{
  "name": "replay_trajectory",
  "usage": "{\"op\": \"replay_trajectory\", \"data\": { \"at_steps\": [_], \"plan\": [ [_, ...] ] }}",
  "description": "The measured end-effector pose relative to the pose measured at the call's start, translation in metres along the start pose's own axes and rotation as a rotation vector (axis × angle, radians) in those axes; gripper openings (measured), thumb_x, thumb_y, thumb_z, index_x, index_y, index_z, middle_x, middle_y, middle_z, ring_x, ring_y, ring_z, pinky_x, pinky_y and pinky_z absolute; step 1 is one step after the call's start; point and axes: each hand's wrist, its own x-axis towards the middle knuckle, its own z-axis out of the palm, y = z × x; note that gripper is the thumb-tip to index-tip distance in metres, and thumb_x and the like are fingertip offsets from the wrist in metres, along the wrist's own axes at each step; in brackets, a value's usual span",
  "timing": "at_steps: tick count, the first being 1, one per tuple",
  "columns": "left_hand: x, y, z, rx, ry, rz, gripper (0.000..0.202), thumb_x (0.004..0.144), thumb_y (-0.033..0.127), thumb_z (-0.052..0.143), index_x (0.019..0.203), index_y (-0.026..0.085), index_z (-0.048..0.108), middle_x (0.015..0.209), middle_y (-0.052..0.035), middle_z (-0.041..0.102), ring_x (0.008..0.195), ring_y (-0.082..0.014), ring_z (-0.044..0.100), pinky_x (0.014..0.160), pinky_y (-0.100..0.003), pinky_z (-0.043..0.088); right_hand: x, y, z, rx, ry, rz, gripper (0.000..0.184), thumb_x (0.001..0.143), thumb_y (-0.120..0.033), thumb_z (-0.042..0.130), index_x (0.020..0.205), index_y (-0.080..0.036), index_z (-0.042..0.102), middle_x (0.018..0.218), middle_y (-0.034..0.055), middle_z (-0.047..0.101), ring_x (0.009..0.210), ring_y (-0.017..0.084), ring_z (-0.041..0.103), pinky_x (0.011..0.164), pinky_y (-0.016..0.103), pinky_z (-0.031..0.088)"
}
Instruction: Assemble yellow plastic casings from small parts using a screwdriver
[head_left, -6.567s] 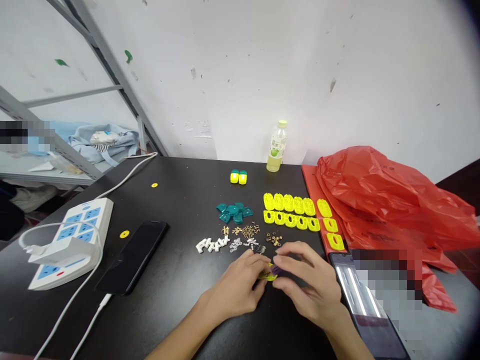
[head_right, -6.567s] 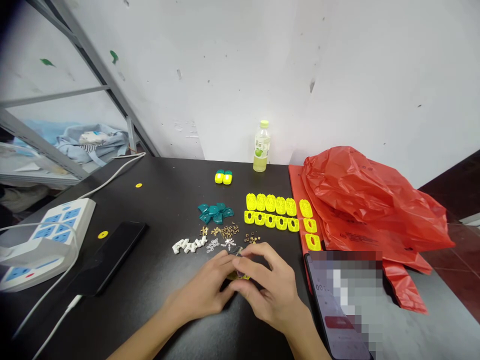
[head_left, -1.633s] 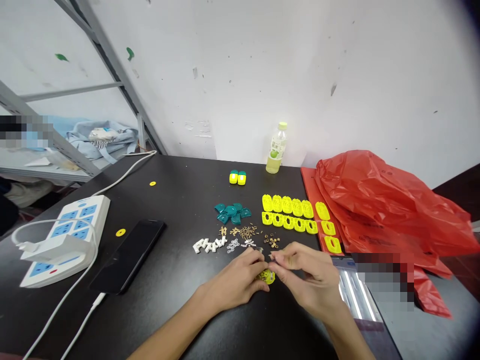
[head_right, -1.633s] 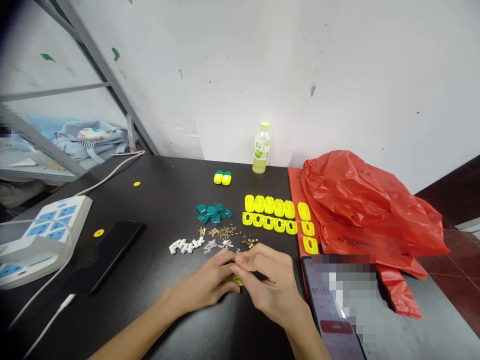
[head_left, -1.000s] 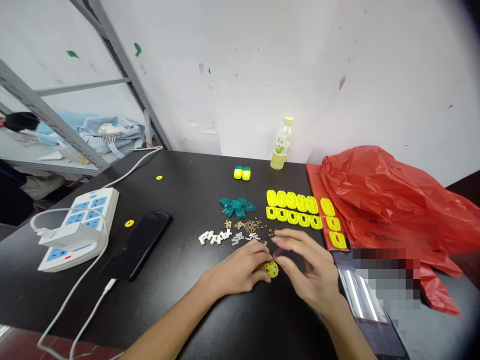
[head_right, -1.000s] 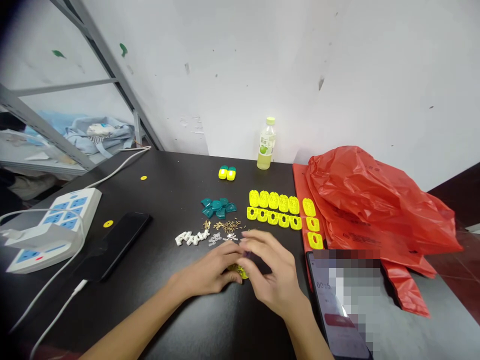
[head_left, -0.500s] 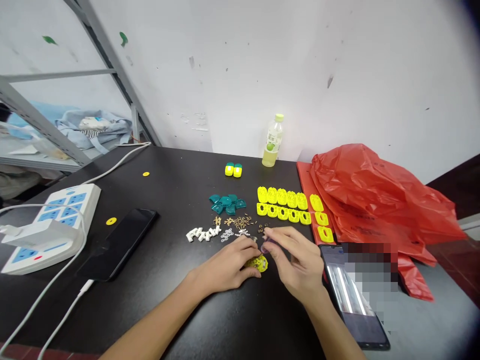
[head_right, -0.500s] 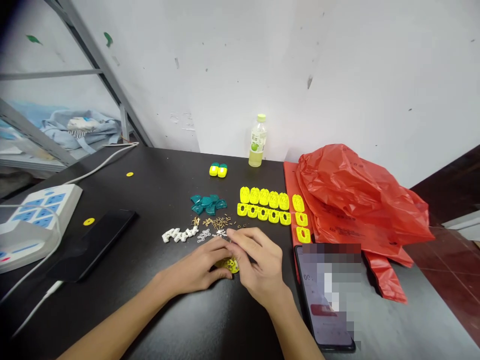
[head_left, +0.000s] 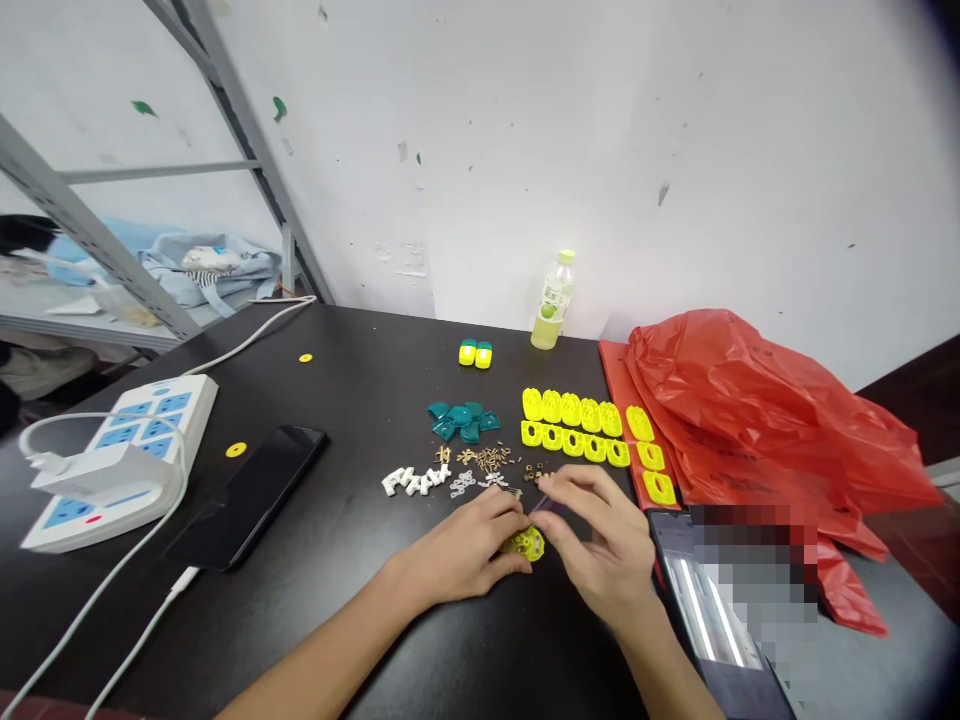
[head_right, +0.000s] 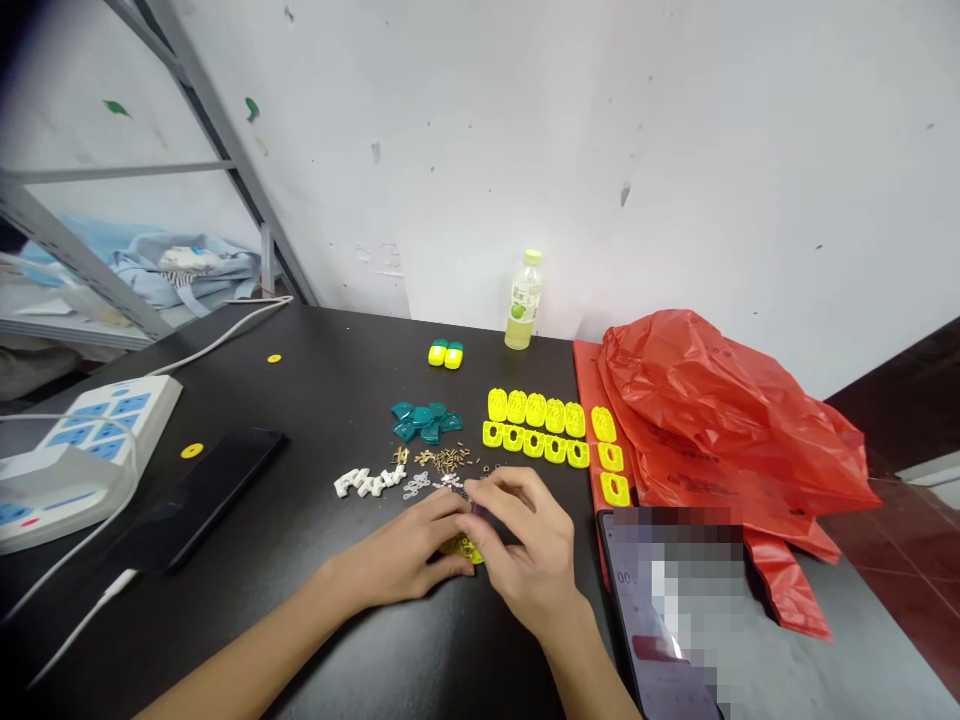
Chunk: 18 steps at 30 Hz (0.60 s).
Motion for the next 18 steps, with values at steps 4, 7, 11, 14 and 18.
{"op": "replay_trajectory", "data": {
  "at_steps": [4,7,11,14,18],
  "plan": [
    [0.0003,-0.0003,0.0007,0.018,-0.001,0.024,0.028,0.090,0.036,0.066,0.110,0.017,0.064,0.109,-0.0102,0.061,0.101,-0.0244,0.056,0.089,-0.037,0.051,0.0014,0.0011,-0.0004,0.006,0.014,-0.010,0.048,0.087,-0.001,0.060,0.127,-0.026,0.065,0.102,0.0084,0.072,0.090,0.021,0.070,0.077,0.037,0.061],
    [0.0004,-0.0003,0.0010,0.009,-0.008,-0.006,0.028,0.089,0.035,0.068,0.109,0.017,0.064,0.108,-0.0093,0.060,0.102,-0.0241,0.055,0.090,-0.036,0.051,0.0006,0.0015,0.0003,0.020,-0.010,-0.027,0.044,0.086,-0.004,0.061,0.124,-0.024,0.066,0.105,0.0099,0.071,0.095,0.023,0.069,0.080,0.039,0.061],
    [0.0010,-0.0007,0.0007,0.008,-0.027,-0.026,0.031,0.088,0.035,0.069,0.111,0.016,0.063,0.108,-0.0090,0.060,0.102,-0.0241,0.055,0.091,-0.036,0.050,-0.0033,0.0025,0.0034,0.049,-0.002,0.012,0.045,0.087,-0.003,0.060,0.127,-0.025,0.064,0.102,0.0087,0.070,0.089,0.020,0.070,0.074,0.034,0.061],
    [0.0016,-0.0006,0.0004,0.007,-0.034,-0.020,0.028,0.088,0.037,0.068,0.107,0.016,0.064,0.107,-0.0087,0.060,0.101,-0.0242,0.054,0.089,-0.036,0.050,-0.0049,0.0031,0.0049,0.068,-0.037,0.089,0.046,0.090,-0.003,0.055,0.131,-0.024,0.060,0.110,0.0101,0.069,0.096,0.021,0.070,0.081,0.037,0.061],
    [0.0017,-0.0003,0.0005,-0.001,-0.027,-0.021,0.029,0.087,0.034,0.069,0.111,0.017,0.063,0.108,-0.0084,0.060,0.100,-0.0239,0.054,0.090,-0.036,0.048,-0.0038,0.0023,0.0049,0.026,-0.001,-0.004,0.043,0.085,-0.003,0.065,0.121,-0.025,0.067,0.103,0.0086,0.067,0.092,0.020,0.068,0.077,0.035,0.060]
  ]
}}
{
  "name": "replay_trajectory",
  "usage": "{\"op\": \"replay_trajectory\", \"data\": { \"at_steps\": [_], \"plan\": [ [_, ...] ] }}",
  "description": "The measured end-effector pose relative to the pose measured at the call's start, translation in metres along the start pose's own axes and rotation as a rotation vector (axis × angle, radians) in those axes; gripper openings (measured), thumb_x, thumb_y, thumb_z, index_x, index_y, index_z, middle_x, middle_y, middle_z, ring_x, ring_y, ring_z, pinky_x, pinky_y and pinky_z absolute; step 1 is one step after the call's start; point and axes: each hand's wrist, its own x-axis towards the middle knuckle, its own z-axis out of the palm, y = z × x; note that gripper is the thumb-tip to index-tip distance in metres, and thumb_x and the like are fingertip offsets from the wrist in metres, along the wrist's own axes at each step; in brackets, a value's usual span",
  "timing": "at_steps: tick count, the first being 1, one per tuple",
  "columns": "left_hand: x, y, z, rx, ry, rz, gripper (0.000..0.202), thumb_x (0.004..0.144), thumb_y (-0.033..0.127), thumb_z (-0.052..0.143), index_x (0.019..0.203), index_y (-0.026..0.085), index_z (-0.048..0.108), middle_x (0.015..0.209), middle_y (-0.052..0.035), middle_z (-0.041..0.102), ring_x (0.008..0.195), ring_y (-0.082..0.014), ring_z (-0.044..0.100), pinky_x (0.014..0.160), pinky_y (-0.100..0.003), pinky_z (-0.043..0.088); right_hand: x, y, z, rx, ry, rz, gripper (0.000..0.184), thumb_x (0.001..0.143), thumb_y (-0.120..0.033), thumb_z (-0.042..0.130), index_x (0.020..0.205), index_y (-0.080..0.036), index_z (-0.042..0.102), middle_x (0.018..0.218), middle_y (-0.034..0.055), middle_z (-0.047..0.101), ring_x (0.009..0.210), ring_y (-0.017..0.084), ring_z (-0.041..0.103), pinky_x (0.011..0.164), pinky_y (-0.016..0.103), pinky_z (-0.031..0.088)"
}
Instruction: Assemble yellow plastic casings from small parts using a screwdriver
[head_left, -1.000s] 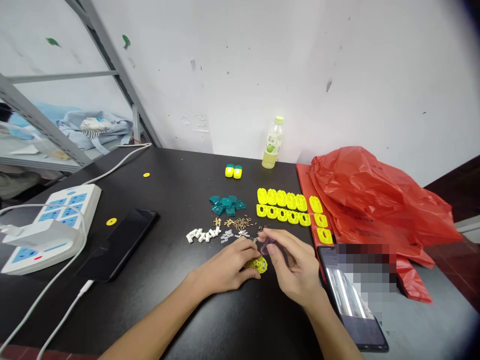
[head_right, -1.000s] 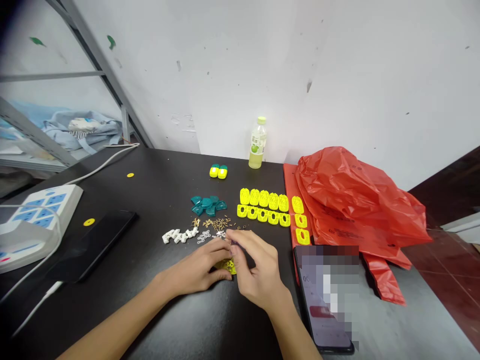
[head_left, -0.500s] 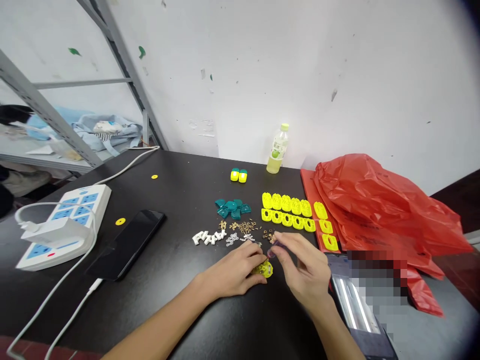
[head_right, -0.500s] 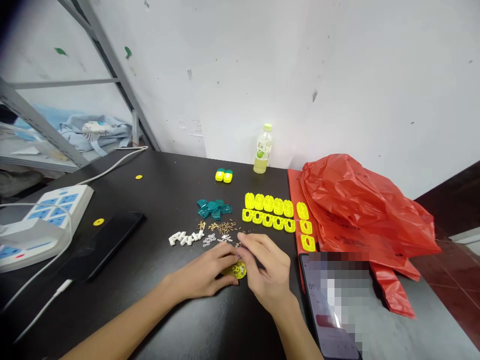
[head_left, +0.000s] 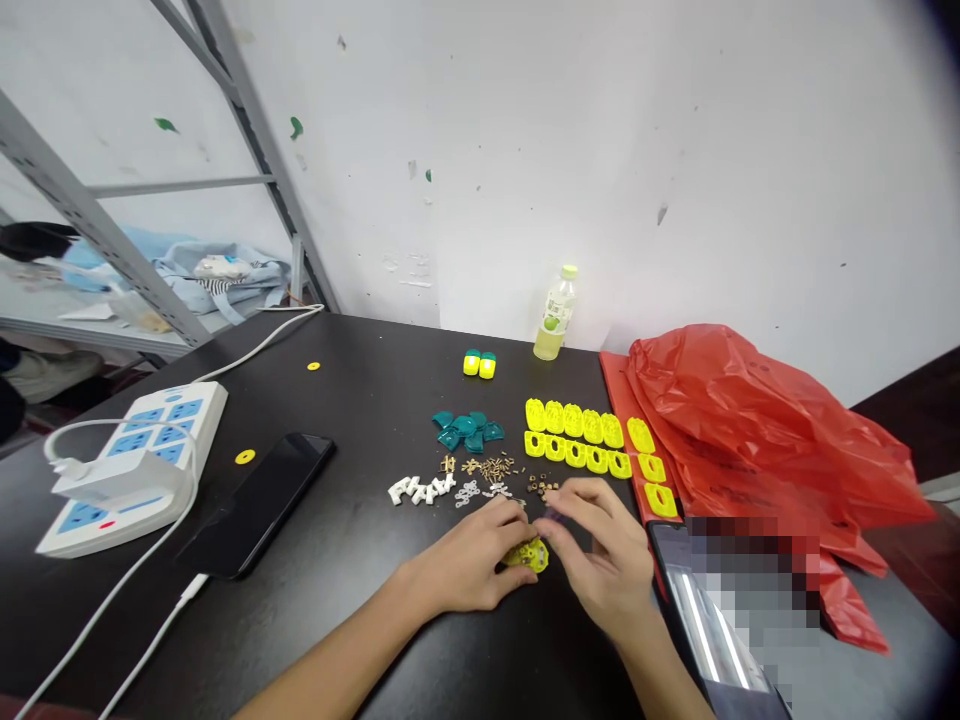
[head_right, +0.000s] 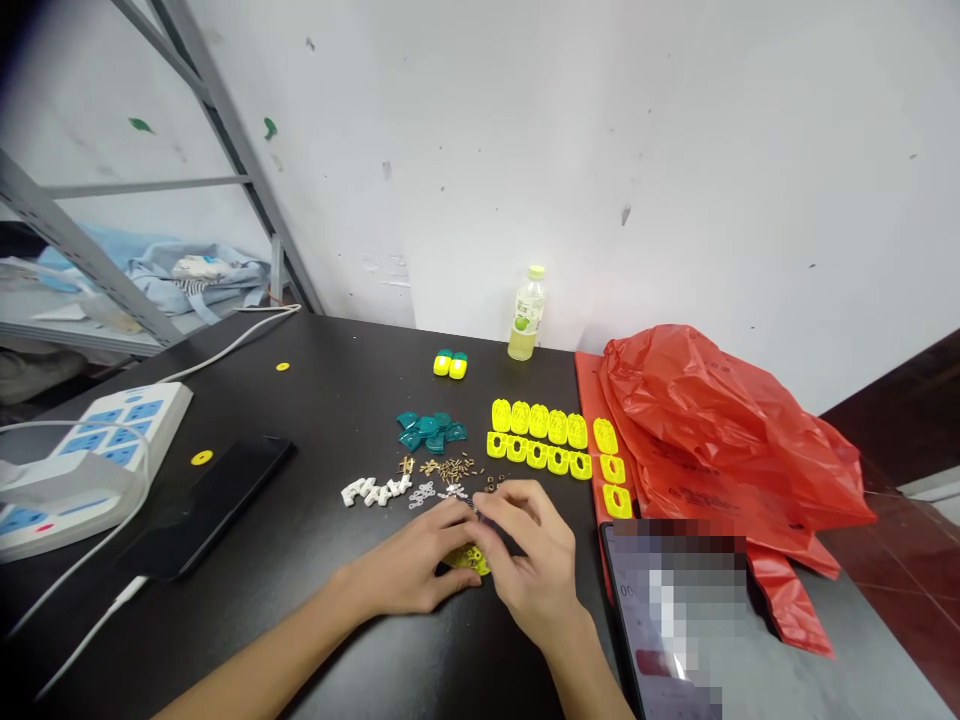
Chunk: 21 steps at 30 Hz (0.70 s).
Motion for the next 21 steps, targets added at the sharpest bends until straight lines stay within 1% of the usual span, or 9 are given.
{"op": "replay_trajectory", "data": {
  "at_steps": [2,4,7,9,12,14,17,19,21],
  "plan": [
    [0.000,0.000,0.000,-0.008,0.006,0.003,0.032,0.087,0.034,0.069,0.113,0.017,0.062,0.109,-0.0084,0.060,0.100,-0.0240,0.054,0.090,-0.036,0.048,0.000,-0.001,0.000,0.033,-0.009,0.047,0.045,0.087,-0.001,0.061,0.124,-0.025,0.065,0.104,0.0087,0.068,0.091,0.019,0.069,0.076,0.034,0.060],
    [-0.001,-0.001,0.001,-0.023,0.015,-0.002,0.030,0.088,0.036,0.069,0.110,0.017,0.063,0.107,-0.0081,0.060,0.100,-0.0240,0.054,0.088,-0.035,0.048,0.000,-0.001,-0.001,0.065,-0.037,0.105,0.047,0.089,0.000,0.056,0.128,-0.024,0.062,0.108,0.0097,0.069,0.095,0.020,0.069,0.081,0.037,0.060],
    [-0.001,-0.003,0.002,-0.056,0.023,-0.023,0.026,0.087,0.037,0.069,0.103,0.018,0.065,0.104,-0.0072,0.060,0.099,-0.0232,0.054,0.088,-0.034,0.048,0.000,-0.001,-0.001,0.041,-0.030,0.038,0.047,0.085,0.000,0.063,0.126,-0.023,0.064,0.106,0.0090,0.068,0.094,0.020,0.068,0.080,0.035,0.059],
    [-0.001,-0.004,0.004,-0.072,0.030,-0.030,0.029,0.087,0.040,0.070,0.105,0.018,0.065,0.105,-0.0073,0.060,0.100,-0.0228,0.054,0.088,-0.033,0.048,0.001,-0.001,-0.002,0.032,-0.025,-0.015,0.048,0.083,0.003,0.064,0.124,-0.023,0.065,0.104,0.0086,0.066,0.093,0.019,0.067,0.077,0.034,0.059],
    [-0.001,-0.003,0.007,-0.070,0.051,-0.028,0.035,0.087,0.045,0.068,0.108,0.017,0.064,0.107,-0.0078,0.060,0.101,-0.0232,0.054,0.089,-0.033,0.047,0.000,-0.001,-0.002,0.068,-0.049,0.057,0.051,0.087,0.005,0.056,0.130,-0.022,0.060,0.108,0.0098,0.068,0.096,0.019,0.067,0.080,0.035,0.059],
    [-0.001,-0.001,0.008,-0.071,0.059,-0.048,0.030,0.089,0.044,0.067,0.102,0.017,0.063,0.104,-0.0069,0.060,0.099,-0.0225,0.053,0.087,-0.032,0.046,-0.001,-0.001,-0.002,0.071,-0.062,0.074,0.052,0.087,0.003,0.057,0.132,-0.022,0.058,0.111,0.0105,0.067,0.099,0.021,0.067,0.084,0.038,0.059],
    [0.000,0.004,0.006,-0.098,0.069,-0.110,0.021,0.088,0.037,0.069,0.093,0.018,0.061,0.097,-0.0042,0.060,0.094,-0.0208,0.054,0.083,-0.031,0.045,-0.001,-0.001,-0.003,0.036,-0.036,0.002,0.052,0.083,0.003,0.063,0.128,-0.023,0.062,0.107,0.0090,0.064,0.095,0.020,0.066,0.078,0.033,0.059],
    [0.000,0.006,0.004,-0.115,0.072,-0.142,0.021,0.086,0.034,0.072,0.092,0.019,0.059,0.096,-0.0030,0.060,0.094,-0.0204,0.054,0.083,-0.031,0.045,-0.001,-0.002,-0.004,0.019,-0.056,0.000,0.053,0.084,0.005,0.060,0.129,-0.023,0.062,0.107,0.0093,0.064,0.095,0.019,0.066,0.076,0.032,0.058],
    [0.000,0.007,0.002,-0.125,0.071,-0.158,0.023,0.085,0.034,0.074,0.094,0.019,0.060,0.097,-0.0029,0.061,0.095,-0.0205,0.054,0.084,-0.031,0.044,-0.001,-0.003,-0.005,0.013,-0.087,0.017,0.055,0.086,0.006,0.054,0.133,-0.022,0.059,0.110,0.0107,0.066,0.100,0.020,0.066,0.082,0.035,0.058]
  ]
}}
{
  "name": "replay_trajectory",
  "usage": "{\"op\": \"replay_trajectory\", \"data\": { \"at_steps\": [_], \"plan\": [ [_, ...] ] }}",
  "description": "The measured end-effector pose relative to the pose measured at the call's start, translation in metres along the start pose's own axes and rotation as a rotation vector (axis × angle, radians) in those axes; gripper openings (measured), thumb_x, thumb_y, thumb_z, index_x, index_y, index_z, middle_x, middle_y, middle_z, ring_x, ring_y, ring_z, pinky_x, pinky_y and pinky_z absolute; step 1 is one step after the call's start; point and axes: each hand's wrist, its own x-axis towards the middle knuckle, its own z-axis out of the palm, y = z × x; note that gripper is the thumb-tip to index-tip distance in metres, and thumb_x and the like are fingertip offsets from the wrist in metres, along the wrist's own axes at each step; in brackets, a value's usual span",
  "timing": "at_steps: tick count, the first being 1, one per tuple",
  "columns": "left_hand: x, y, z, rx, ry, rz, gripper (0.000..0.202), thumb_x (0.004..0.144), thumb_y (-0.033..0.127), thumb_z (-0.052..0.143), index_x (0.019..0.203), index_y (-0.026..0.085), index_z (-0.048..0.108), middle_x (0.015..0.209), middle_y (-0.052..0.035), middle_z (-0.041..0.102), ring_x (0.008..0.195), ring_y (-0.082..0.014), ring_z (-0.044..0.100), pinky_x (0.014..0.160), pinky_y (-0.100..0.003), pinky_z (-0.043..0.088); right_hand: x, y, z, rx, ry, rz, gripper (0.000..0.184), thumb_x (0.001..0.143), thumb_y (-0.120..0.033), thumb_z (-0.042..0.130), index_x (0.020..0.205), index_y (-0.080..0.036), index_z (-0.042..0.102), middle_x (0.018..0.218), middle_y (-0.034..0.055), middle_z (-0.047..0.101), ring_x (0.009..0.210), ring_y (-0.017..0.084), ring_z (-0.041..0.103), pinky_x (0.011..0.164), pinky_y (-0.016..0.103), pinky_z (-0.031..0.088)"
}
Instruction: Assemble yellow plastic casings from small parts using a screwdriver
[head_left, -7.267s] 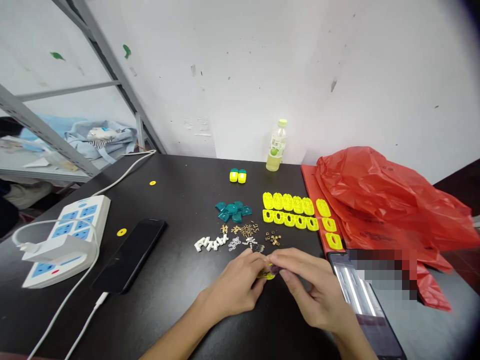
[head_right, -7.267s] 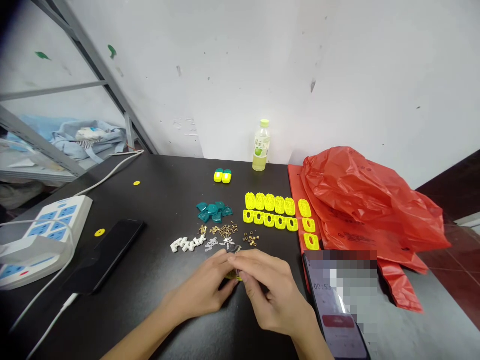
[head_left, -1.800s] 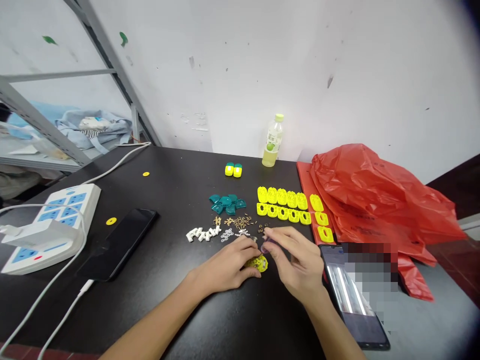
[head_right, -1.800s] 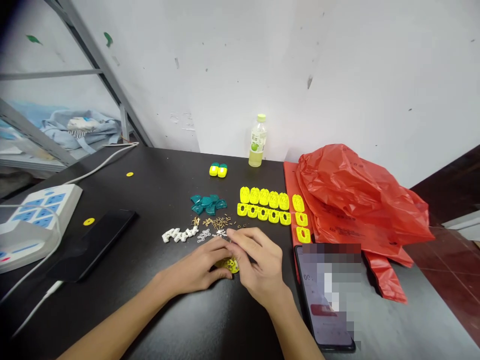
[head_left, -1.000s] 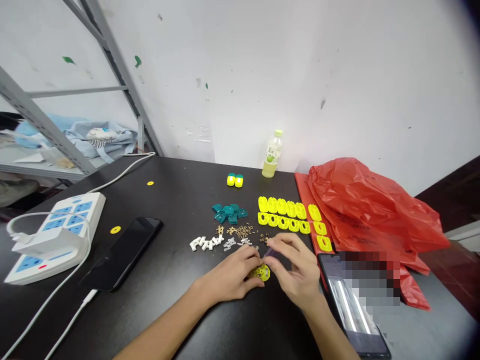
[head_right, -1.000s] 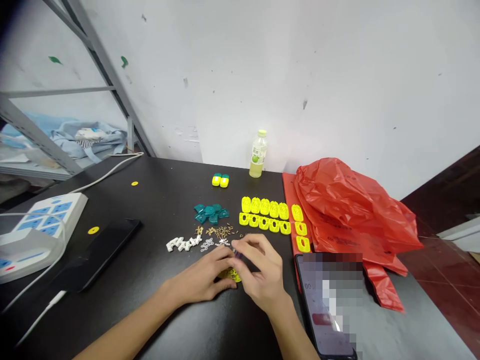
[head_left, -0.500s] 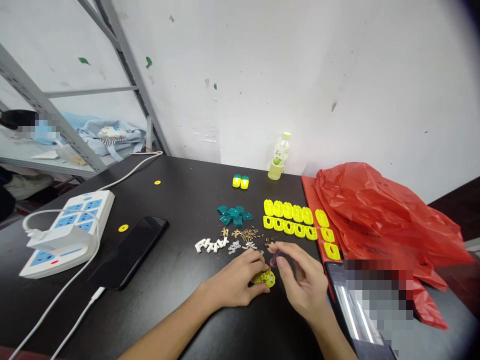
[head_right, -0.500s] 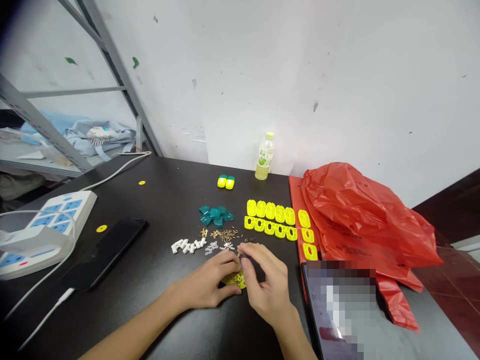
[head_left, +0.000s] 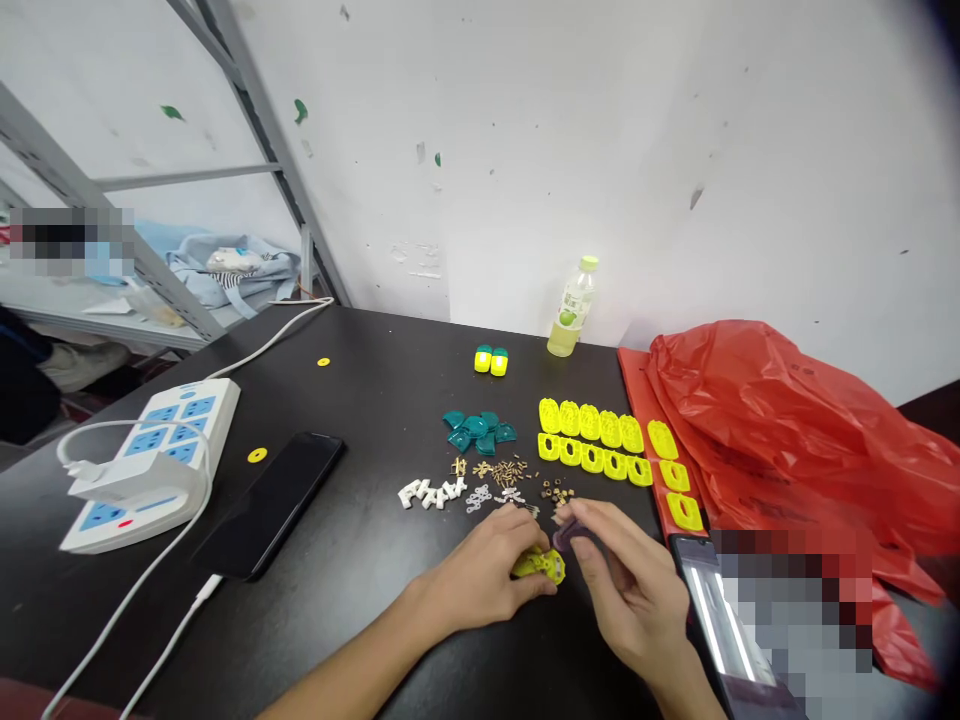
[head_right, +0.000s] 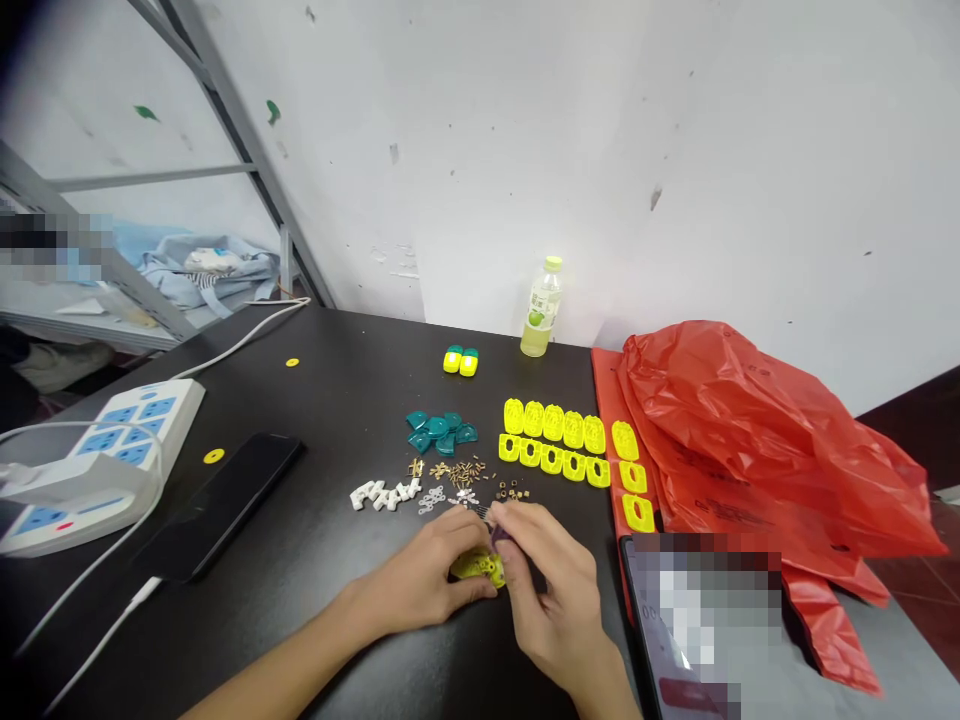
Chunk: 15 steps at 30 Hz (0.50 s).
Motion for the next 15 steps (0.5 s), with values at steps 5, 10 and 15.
{"op": "replay_trajectory", "data": {
  "at_steps": [5,10,15],
  "plan": [
    [0.0001,-0.0002,-0.0017,-0.003,-0.023,-0.002,0.022,0.086,0.036,0.072,0.095,0.019,0.060,0.096,-0.0026,0.060,0.095,-0.0202,0.054,0.083,-0.030,0.044,-0.0031,0.0010,-0.0013,-0.040,0.057,-0.064,0.055,0.082,0.007,0.062,0.128,-0.023,0.063,0.106,0.0087,0.064,0.094,0.018,0.065,0.077,0.032,0.058],
    [-0.0006,-0.0001,-0.0016,0.037,-0.033,-0.002,0.026,0.086,0.037,0.072,0.098,0.018,0.059,0.099,-0.0042,0.060,0.096,-0.0213,0.054,0.084,-0.032,0.044,-0.0050,0.0022,-0.0020,0.016,0.032,0.043,0.052,0.086,0.005,0.057,0.131,-0.021,0.059,0.111,0.0106,0.066,0.101,0.021,0.065,0.084,0.037,0.058],
    [-0.0015,0.0009,-0.0003,0.124,-0.041,0.013,0.026,0.088,0.039,0.069,0.096,0.018,0.057,0.098,-0.0047,0.059,0.093,-0.0220,0.053,0.083,-0.033,0.043,-0.0028,0.0002,-0.0023,0.042,0.032,0.052,0.048,0.086,0.004,0.056,0.126,-0.023,0.063,0.107,0.0092,0.065,0.095,0.019,0.066,0.076,0.033,0.059]
  ]
}}
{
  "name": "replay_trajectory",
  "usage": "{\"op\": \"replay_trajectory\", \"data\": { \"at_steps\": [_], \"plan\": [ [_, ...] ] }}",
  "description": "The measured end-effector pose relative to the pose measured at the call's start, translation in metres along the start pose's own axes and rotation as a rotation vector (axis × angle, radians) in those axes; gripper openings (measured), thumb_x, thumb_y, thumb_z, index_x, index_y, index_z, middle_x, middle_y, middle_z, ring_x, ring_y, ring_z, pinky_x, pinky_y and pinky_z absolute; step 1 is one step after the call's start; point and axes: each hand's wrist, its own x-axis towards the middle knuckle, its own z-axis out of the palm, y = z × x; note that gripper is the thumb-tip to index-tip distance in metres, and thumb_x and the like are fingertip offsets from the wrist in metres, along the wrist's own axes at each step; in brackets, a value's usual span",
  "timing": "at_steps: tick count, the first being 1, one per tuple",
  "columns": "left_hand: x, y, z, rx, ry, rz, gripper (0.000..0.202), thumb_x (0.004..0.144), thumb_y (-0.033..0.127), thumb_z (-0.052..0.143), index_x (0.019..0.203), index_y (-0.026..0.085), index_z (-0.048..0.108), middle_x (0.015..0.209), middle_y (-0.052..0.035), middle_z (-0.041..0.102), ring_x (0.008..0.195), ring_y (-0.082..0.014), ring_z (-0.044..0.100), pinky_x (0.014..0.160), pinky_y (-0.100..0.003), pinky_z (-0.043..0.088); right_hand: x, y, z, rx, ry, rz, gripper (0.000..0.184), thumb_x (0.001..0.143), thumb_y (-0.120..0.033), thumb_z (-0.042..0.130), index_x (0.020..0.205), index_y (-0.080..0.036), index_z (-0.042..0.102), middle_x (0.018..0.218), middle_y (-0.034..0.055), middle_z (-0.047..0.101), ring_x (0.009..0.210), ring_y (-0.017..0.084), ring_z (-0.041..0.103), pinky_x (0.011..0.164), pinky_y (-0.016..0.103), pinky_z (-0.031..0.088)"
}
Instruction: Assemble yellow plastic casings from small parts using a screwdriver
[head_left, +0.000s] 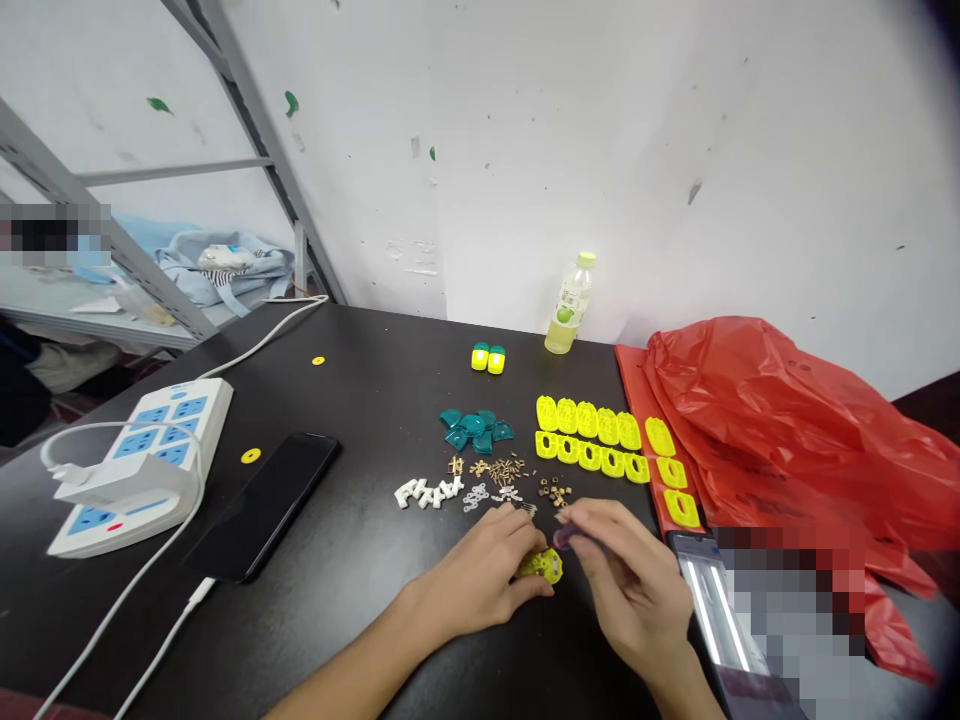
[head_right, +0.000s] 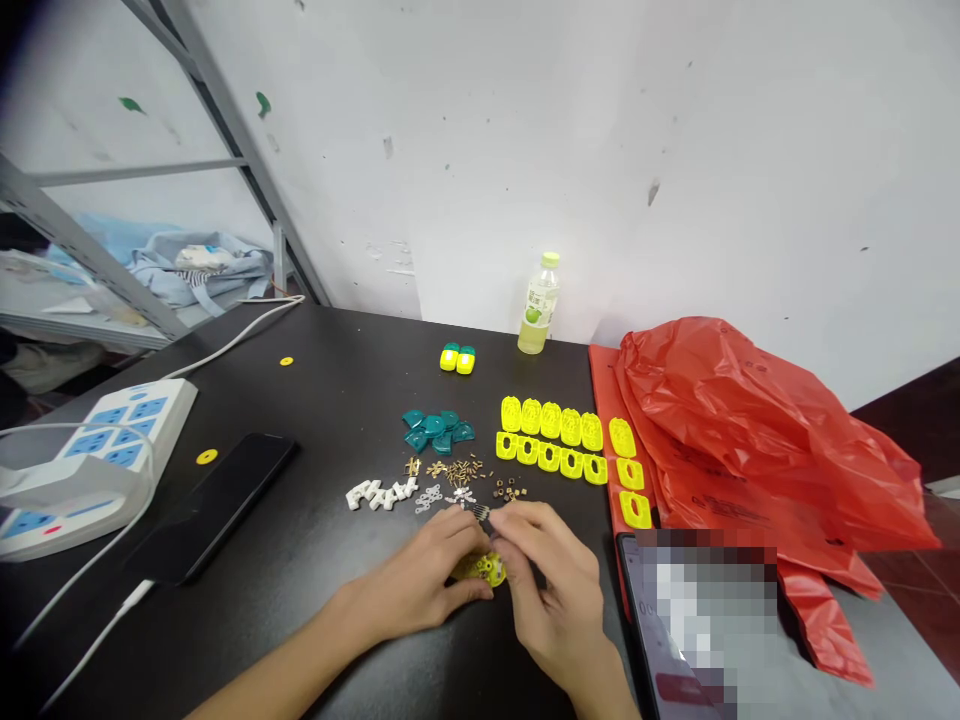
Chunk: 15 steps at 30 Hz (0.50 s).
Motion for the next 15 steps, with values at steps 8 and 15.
{"op": "replay_trajectory", "data": {
  "at_steps": [8,15],
  "plan": [
    [-0.0015,0.0027,-0.0011,-0.027,-0.005,-0.023,0.022,0.087,0.032,0.072,0.096,0.017,0.058,0.099,-0.0042,0.059,0.095,-0.0214,0.053,0.084,-0.032,0.044,-0.0015,0.0017,-0.0037,0.002,0.030,0.021,0.048,0.086,0.004,0.058,0.125,-0.023,0.064,0.109,0.0087,0.067,0.095,0.018,0.067,0.077,0.032,0.060],
    [-0.0013,0.0000,-0.0006,-0.071,0.001,-0.036,0.025,0.085,0.036,0.074,0.096,0.018,0.059,0.099,-0.0037,0.059,0.097,-0.0215,0.054,0.085,-0.032,0.045,-0.0014,0.0001,-0.0026,-0.045,0.016,-0.045,0.048,0.085,0.001,0.062,0.126,-0.025,0.064,0.106,0.0086,0.066,0.092,0.018,0.067,0.073,0.031,0.060]
  ]
}}
